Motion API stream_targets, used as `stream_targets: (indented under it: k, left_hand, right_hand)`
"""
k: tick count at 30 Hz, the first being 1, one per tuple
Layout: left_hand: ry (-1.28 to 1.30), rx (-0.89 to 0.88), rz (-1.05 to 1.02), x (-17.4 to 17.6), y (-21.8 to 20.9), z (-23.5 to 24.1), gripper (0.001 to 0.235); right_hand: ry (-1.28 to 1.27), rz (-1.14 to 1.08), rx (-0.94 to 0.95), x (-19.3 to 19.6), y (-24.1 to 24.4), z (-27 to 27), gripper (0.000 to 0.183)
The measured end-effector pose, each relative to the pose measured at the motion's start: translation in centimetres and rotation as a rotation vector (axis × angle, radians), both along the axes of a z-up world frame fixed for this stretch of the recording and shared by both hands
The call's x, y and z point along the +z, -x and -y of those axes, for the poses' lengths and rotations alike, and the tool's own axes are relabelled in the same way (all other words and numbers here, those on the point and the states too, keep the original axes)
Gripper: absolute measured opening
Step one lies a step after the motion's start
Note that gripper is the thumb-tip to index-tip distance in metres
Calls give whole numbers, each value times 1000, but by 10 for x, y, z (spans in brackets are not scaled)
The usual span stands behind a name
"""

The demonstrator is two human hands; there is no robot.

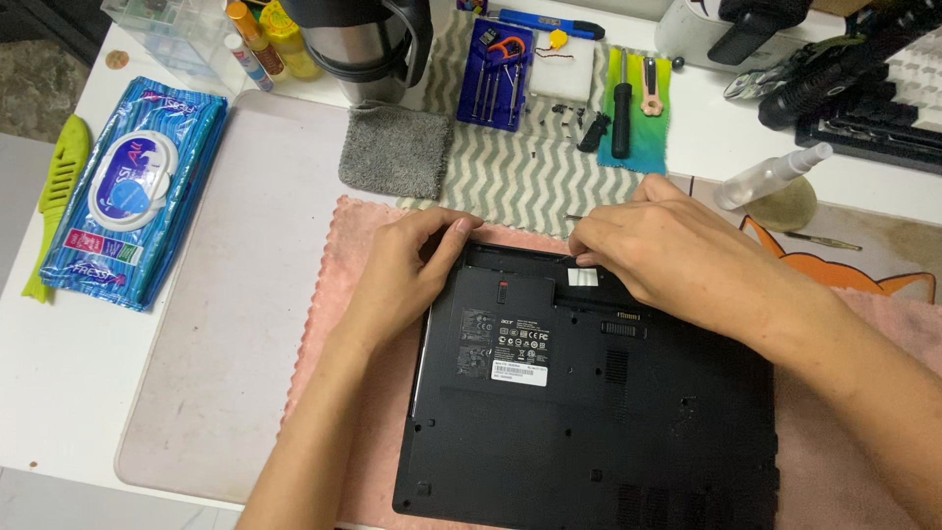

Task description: The person uses a screwdriver to remove multiple screws from the bottom panel of a laptop. The screws are placed on a nearby cloth as they are removed. The laptop remains closed throughout the process.

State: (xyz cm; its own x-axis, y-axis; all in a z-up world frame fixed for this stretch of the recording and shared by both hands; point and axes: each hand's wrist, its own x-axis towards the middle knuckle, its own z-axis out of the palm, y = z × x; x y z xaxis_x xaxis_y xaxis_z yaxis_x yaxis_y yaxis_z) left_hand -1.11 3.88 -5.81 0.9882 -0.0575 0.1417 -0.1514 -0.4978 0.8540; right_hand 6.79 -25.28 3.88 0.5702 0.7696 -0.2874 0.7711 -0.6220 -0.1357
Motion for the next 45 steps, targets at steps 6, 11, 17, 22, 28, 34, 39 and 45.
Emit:
stream_targets:
  k: [6, 11, 17, 22, 28, 34, 39, 45]
  left_hand:
    - [33, 22, -43, 7, 2, 1, 37]
    - [28, -17, 102, 6, 2, 1, 26]
    - [10, -195, 250, 32, 12, 21, 21]
    - [41, -314, 202, 42, 13, 40, 25]
    - [65, -329, 226, 36, 11, 46, 12]
    - [59, -306, 211, 31, 11, 45, 12]
    - [73, -285, 204, 36, 13, 45, 14]
    - [80, -287, 227, 38, 13, 46, 14]
  right_hand:
    - [12, -20, -25, 5, 2, -2, 20]
    - [-104, 32, 12, -1, 1, 12, 22]
    - [-311, -15, -83, 13, 9, 23, 19]
    - [-417, -57, -160, 23, 16, 28, 18]
    - [-404, -108, -208, 23, 19, 31, 19]
    - [-462, -58, -131, 28, 24, 29, 18]
    - [-502, -23, -71, 28, 25, 26, 15]
    - [-512, 8, -28, 24, 25, 28, 13]
